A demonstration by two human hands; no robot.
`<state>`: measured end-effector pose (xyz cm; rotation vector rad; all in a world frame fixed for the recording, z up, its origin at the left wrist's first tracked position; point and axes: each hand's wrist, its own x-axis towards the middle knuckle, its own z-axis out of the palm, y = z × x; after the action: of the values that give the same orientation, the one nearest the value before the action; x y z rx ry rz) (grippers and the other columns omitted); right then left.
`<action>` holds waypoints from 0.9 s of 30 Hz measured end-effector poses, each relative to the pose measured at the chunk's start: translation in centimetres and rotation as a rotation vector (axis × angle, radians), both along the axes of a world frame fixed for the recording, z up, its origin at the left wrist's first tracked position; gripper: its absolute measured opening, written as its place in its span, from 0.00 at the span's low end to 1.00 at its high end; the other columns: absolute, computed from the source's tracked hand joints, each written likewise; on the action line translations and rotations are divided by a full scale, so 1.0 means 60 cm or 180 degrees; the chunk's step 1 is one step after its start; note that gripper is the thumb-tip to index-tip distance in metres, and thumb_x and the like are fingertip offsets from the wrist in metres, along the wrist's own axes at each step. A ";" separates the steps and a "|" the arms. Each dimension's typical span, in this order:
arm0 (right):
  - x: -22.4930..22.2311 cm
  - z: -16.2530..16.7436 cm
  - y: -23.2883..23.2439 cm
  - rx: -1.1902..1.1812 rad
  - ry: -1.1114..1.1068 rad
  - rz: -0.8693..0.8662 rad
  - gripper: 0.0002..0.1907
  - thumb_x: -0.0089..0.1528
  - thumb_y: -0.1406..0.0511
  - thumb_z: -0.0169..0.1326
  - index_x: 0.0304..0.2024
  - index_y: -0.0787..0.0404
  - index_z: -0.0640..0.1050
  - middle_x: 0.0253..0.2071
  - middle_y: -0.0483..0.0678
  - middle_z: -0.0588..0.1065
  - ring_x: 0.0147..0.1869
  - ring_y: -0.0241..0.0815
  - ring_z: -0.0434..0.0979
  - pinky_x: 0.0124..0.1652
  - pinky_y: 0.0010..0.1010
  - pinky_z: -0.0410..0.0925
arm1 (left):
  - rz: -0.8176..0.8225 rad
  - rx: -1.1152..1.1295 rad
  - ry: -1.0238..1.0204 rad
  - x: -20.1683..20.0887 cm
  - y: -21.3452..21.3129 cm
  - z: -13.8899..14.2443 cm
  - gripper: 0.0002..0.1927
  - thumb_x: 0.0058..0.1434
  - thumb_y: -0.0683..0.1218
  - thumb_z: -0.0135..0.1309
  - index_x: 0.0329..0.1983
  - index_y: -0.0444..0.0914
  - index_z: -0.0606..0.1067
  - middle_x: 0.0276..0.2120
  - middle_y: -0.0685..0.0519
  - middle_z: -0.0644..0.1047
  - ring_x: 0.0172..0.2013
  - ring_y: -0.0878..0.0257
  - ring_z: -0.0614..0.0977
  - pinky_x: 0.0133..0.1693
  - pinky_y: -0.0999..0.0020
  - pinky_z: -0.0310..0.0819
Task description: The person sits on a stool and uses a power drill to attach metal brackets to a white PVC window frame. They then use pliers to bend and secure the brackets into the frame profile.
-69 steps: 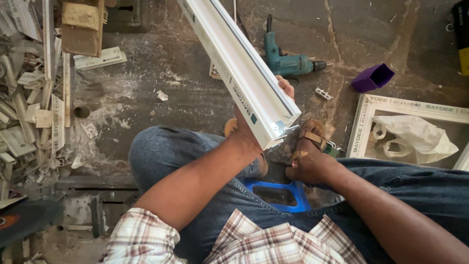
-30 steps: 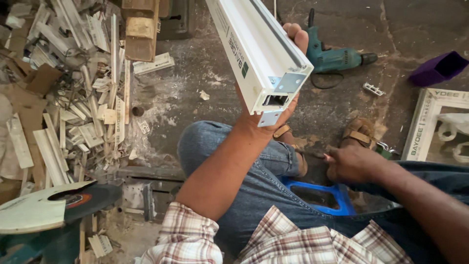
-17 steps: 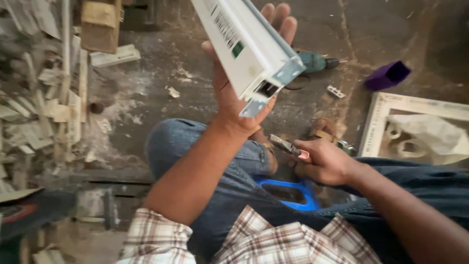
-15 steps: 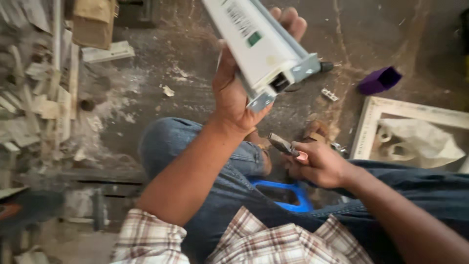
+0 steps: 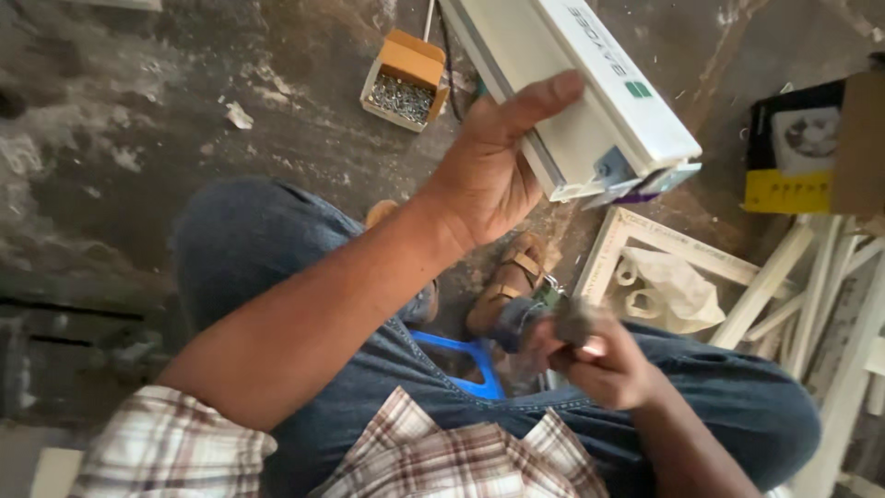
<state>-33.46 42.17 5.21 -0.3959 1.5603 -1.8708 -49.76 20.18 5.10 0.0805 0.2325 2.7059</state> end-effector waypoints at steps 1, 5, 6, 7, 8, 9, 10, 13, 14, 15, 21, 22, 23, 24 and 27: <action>-0.003 0.013 0.004 -0.0425 -0.0069 -0.0163 0.21 0.59 0.77 0.47 0.55 0.64 0.74 0.50 0.54 0.79 0.51 0.46 0.78 0.47 0.34 0.71 | -0.0009 -0.0212 -0.0002 0.002 0.005 -0.002 0.28 0.65 0.47 0.65 0.60 0.27 0.68 0.50 0.42 0.78 0.50 0.55 0.84 0.53 0.61 0.83; -0.046 0.066 0.033 -0.0709 0.0652 -0.0646 0.25 0.61 0.71 0.54 0.62 0.62 0.72 0.38 0.54 0.86 0.36 0.49 0.88 0.36 0.38 0.77 | -0.0193 -0.0892 -0.0336 0.020 0.036 -0.027 0.28 0.59 0.51 0.65 0.54 0.25 0.73 0.43 0.42 0.80 0.43 0.56 0.85 0.47 0.61 0.85; -0.056 0.078 0.045 -0.0828 0.0738 -0.0643 0.25 0.60 0.72 0.50 0.61 0.62 0.73 0.37 0.54 0.84 0.34 0.51 0.87 0.34 0.36 0.78 | -0.0245 -0.0987 -0.0451 0.028 0.042 -0.037 0.27 0.59 0.49 0.64 0.52 0.25 0.74 0.42 0.42 0.80 0.41 0.55 0.85 0.44 0.61 0.84; -0.063 0.087 0.058 -0.0954 0.0821 -0.0648 0.25 0.59 0.73 0.46 0.60 0.63 0.73 0.36 0.55 0.83 0.32 0.52 0.86 0.31 0.34 0.80 | -0.0303 -0.1091 -0.0570 0.039 0.048 -0.048 0.25 0.58 0.48 0.64 0.50 0.24 0.75 0.40 0.42 0.81 0.39 0.55 0.85 0.42 0.61 0.84; -0.057 0.090 0.066 -0.0948 0.0521 -0.1064 0.24 0.57 0.74 0.46 0.57 0.64 0.74 0.35 0.56 0.81 0.30 0.49 0.83 0.31 0.38 0.80 | -0.0364 -0.1201 -0.0678 0.045 0.054 -0.059 0.23 0.58 0.47 0.63 0.49 0.24 0.76 0.38 0.41 0.81 0.37 0.55 0.85 0.40 0.61 0.83; -0.050 0.096 0.079 -0.0935 0.0214 -0.1484 0.22 0.55 0.74 0.46 0.53 0.65 0.75 0.35 0.56 0.79 0.28 0.45 0.80 0.31 0.42 0.79 | -0.0423 -0.1412 -0.0796 0.050 0.059 -0.069 0.22 0.57 0.46 0.62 0.48 0.24 0.76 0.37 0.42 0.81 0.36 0.55 0.85 0.38 0.61 0.83; -0.044 0.097 0.090 -0.0915 -0.0090 -0.1904 0.20 0.54 0.75 0.46 0.49 0.67 0.76 0.34 0.57 0.77 0.25 0.42 0.77 0.31 0.45 0.79 | -0.0489 -0.1624 -0.0903 0.054 0.063 -0.079 0.21 0.55 0.46 0.61 0.46 0.25 0.77 0.35 0.42 0.82 0.34 0.56 0.85 0.37 0.62 0.83; -0.029 0.080 0.113 -0.0670 -0.0118 -0.2605 0.12 0.60 0.73 0.43 0.46 0.68 0.72 0.37 0.55 0.74 0.29 0.43 0.74 0.31 0.33 0.72 | -0.0555 -0.1893 -0.1000 0.062 0.077 -0.098 0.25 0.54 0.45 0.60 0.49 0.23 0.74 0.37 0.42 0.80 0.35 0.55 0.85 0.36 0.62 0.83; -0.026 0.075 0.117 -0.0605 -0.0157 -0.2767 0.10 0.62 0.72 0.43 0.45 0.69 0.71 0.38 0.55 0.74 0.29 0.43 0.73 0.30 0.30 0.70 | -0.0553 -0.1919 -0.0989 0.063 0.082 -0.101 0.27 0.53 0.45 0.60 0.51 0.21 0.72 0.38 0.41 0.80 0.37 0.54 0.84 0.37 0.62 0.83; -0.029 0.068 0.119 -0.0575 -0.0244 -0.2813 0.10 0.64 0.70 0.44 0.45 0.69 0.71 0.39 0.56 0.74 0.29 0.43 0.72 0.28 0.28 0.70 | -0.0493 -0.2222 -0.1050 0.065 0.086 -0.104 0.29 0.52 0.45 0.60 0.53 0.24 0.66 0.40 0.40 0.78 0.39 0.54 0.84 0.39 0.62 0.84; -0.058 0.060 0.098 -0.0172 -0.1283 -0.3419 0.14 0.63 0.65 0.47 0.47 0.69 0.72 0.39 0.55 0.75 0.34 0.44 0.75 0.23 0.24 0.65 | -0.0669 -0.3090 -0.1391 0.070 0.095 -0.120 0.38 0.48 0.45 0.57 0.56 0.32 0.50 0.48 0.38 0.72 0.45 0.52 0.81 0.41 0.57 0.84; -0.063 0.057 0.094 -0.0207 -0.1423 -0.3558 0.15 0.62 0.66 0.47 0.48 0.69 0.72 0.42 0.54 0.75 0.40 0.46 0.78 0.21 0.22 0.64 | -0.0620 -0.3094 -0.1402 0.071 0.096 -0.125 0.38 0.48 0.45 0.57 0.56 0.32 0.50 0.48 0.38 0.72 0.46 0.52 0.81 0.44 0.58 0.83; -0.067 0.054 0.091 -0.0272 -0.1571 -0.3454 0.14 0.63 0.67 0.47 0.48 0.70 0.72 0.42 0.55 0.75 0.40 0.47 0.78 0.21 0.22 0.64 | -0.0573 -0.3096 -0.1416 0.073 0.098 -0.132 0.38 0.48 0.44 0.57 0.56 0.32 0.50 0.49 0.38 0.72 0.47 0.52 0.81 0.47 0.59 0.83; -0.070 0.049 0.088 -0.0340 -0.1719 -0.3346 0.14 0.64 0.67 0.48 0.49 0.71 0.71 0.41 0.56 0.74 0.41 0.48 0.77 0.20 0.22 0.63 | -0.0556 -0.3275 -0.1439 0.075 0.100 -0.139 0.38 0.47 0.44 0.57 0.56 0.32 0.51 0.48 0.38 0.72 0.47 0.52 0.81 0.47 0.60 0.82; -0.075 0.032 0.088 0.0062 -0.2082 -0.3122 0.15 0.62 0.66 0.48 0.50 0.69 0.71 0.39 0.53 0.74 0.39 0.44 0.77 0.19 0.19 0.61 | -0.0330 -0.3727 -0.1365 0.088 0.106 -0.165 0.36 0.47 0.43 0.56 0.56 0.31 0.53 0.48 0.38 0.73 0.48 0.51 0.81 0.48 0.61 0.80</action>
<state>-37.96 47.47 7.15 1.0865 1.3682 -2.2927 -44.46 26.55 -4.79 -0.7712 1.5177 2.0110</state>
